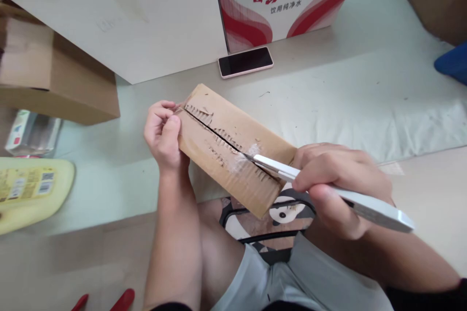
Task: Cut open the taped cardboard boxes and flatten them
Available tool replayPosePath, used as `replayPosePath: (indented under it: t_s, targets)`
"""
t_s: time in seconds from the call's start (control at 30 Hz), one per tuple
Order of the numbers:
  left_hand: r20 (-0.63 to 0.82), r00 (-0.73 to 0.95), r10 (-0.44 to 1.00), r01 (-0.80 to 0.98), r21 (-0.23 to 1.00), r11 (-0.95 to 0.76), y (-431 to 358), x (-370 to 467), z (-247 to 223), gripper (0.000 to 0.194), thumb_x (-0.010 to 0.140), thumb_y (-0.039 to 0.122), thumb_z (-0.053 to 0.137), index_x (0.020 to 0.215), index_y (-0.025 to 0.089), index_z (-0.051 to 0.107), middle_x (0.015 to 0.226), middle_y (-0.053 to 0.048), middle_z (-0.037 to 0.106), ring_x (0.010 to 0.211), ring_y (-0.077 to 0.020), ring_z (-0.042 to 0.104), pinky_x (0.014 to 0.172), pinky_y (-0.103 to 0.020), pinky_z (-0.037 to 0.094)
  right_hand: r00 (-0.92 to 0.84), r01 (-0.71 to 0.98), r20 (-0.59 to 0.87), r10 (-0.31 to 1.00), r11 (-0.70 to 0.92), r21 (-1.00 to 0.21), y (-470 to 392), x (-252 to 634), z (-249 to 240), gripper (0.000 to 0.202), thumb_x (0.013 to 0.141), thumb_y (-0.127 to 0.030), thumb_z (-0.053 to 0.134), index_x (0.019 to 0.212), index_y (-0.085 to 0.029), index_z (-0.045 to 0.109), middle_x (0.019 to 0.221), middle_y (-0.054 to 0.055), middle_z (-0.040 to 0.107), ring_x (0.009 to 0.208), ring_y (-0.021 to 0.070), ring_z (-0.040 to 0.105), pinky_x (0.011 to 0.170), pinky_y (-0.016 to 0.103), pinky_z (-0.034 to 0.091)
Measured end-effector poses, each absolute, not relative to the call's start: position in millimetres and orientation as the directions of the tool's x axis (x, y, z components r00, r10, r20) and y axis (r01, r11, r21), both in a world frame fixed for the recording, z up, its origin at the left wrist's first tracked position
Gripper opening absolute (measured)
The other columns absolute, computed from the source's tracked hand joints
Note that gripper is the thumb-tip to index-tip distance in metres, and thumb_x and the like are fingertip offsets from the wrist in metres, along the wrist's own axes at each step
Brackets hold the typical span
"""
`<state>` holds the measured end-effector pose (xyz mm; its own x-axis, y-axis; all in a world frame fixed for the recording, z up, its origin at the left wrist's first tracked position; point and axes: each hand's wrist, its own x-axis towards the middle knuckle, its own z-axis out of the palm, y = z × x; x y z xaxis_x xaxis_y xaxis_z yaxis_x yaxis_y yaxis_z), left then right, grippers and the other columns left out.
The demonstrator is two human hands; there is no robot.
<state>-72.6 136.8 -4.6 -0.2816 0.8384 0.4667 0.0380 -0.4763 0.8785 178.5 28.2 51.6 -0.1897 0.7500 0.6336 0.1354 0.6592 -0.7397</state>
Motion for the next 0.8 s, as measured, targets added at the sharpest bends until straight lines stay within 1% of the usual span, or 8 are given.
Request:
replayPosePath:
  t_s: [0.2,0.33,0.4,0.5,0.6,0.67,0.73,0.8]
  targets:
    - [0.461,-0.28,0.842,0.062,0.884,-0.464,137,-73,-5,0.028,0.076,0.032,0.074,0.068,0.018,0.05,0.095,-0.007,0.054,0.09,-0.0193,0.058,0.092,-0.039,0.046,-0.143,0.058,0.603,0.785,0.615,-0.786,28,178,48,0.018,0.092,-0.019,0.055,0.075,-0.02,0.06,0.057,-0.002,0.055,0.046,0.0108,0.047,0.046,0.027,0.037]
    - [0.442,-0.313,0.841,0.046,0.891,-0.451,137,-71,-4,0.025,0.073,0.03,0.073,0.067,0.018,0.051,0.094,-0.008,0.055,0.088,-0.0184,0.059,0.089,-0.038,0.048,-0.048,-0.097,0.416,0.908,0.41,-0.907,24,180,46,0.025,0.097,-0.028,0.056,0.074,-0.02,0.06,0.056,-0.003,0.052,0.048,0.0105,0.046,0.046,0.026,0.032]
    - [0.425,-0.342,0.838,0.032,0.897,-0.442,137,-71,-3,0.021,0.07,0.027,0.072,0.066,0.018,0.053,0.093,-0.008,0.057,0.086,-0.0181,0.059,0.086,-0.037,0.049,-0.013,-0.209,0.351,0.936,0.34,-0.917,23,180,45,0.027,0.097,-0.031,0.057,0.072,-0.02,0.059,0.054,-0.003,0.049,0.048,0.0103,0.045,0.045,0.026,0.03]
    - [0.404,-0.376,0.834,0.038,0.906,-0.422,137,-70,-2,0.017,0.066,0.025,0.07,0.063,0.018,0.054,0.09,-0.008,0.058,0.084,-0.0178,0.059,0.085,-0.036,0.049,0.008,-0.33,0.384,0.923,0.365,-0.871,24,182,45,0.025,0.094,-0.03,0.058,0.071,-0.02,0.059,0.052,-0.004,0.045,0.045,0.0099,0.043,0.043,0.025,0.031]
    - [0.403,-0.4,0.823,0.026,0.903,-0.429,137,-70,-1,0.014,0.063,0.028,0.066,0.061,0.019,0.056,0.089,-0.008,0.058,0.086,-0.019,0.059,0.089,-0.038,0.05,0.062,-0.382,0.403,0.913,0.394,-0.836,30,189,48,0.027,0.094,-0.03,0.057,0.069,-0.02,0.06,0.05,-0.003,0.046,0.04,0.0095,0.043,0.038,0.025,0.034]
    - [0.421,-0.425,0.801,-0.027,0.879,-0.476,137,-72,1,0.014,0.064,0.033,0.058,0.062,0.019,0.06,0.088,-0.008,0.057,0.088,-0.0214,0.06,0.091,-0.041,0.051,0.155,-0.362,0.423,0.893,0.45,-0.816,37,194,49,0.03,0.093,-0.035,0.06,0.067,-0.021,0.06,0.048,-0.004,0.043,0.037,0.0091,0.041,0.036,0.025,0.037]
    - [0.433,-0.415,0.8,-0.064,0.863,-0.501,135,-74,3,0.021,0.063,0.036,0.051,0.067,0.019,0.064,0.089,-0.009,0.058,0.091,-0.0244,0.061,0.094,-0.045,0.05,0.312,-0.29,0.458,0.832,0.543,-0.788,44,196,47,0.033,0.093,-0.04,0.062,0.065,-0.022,0.059,0.05,-0.005,0.042,0.036,0.009,0.042,0.036,0.026,0.042]
    - [0.449,-0.369,0.814,-0.065,0.861,-0.505,132,-76,7,0.022,0.06,0.035,0.052,0.068,0.02,0.065,0.09,-0.009,0.059,0.093,-0.0262,0.061,0.1,-0.049,0.047,0.461,-0.209,0.459,0.759,0.595,-0.776,52,195,42,0.034,0.096,-0.045,0.06,0.07,-0.023,0.059,0.057,-0.004,0.045,0.041,0.0101,0.051,0.038,0.026,0.047]
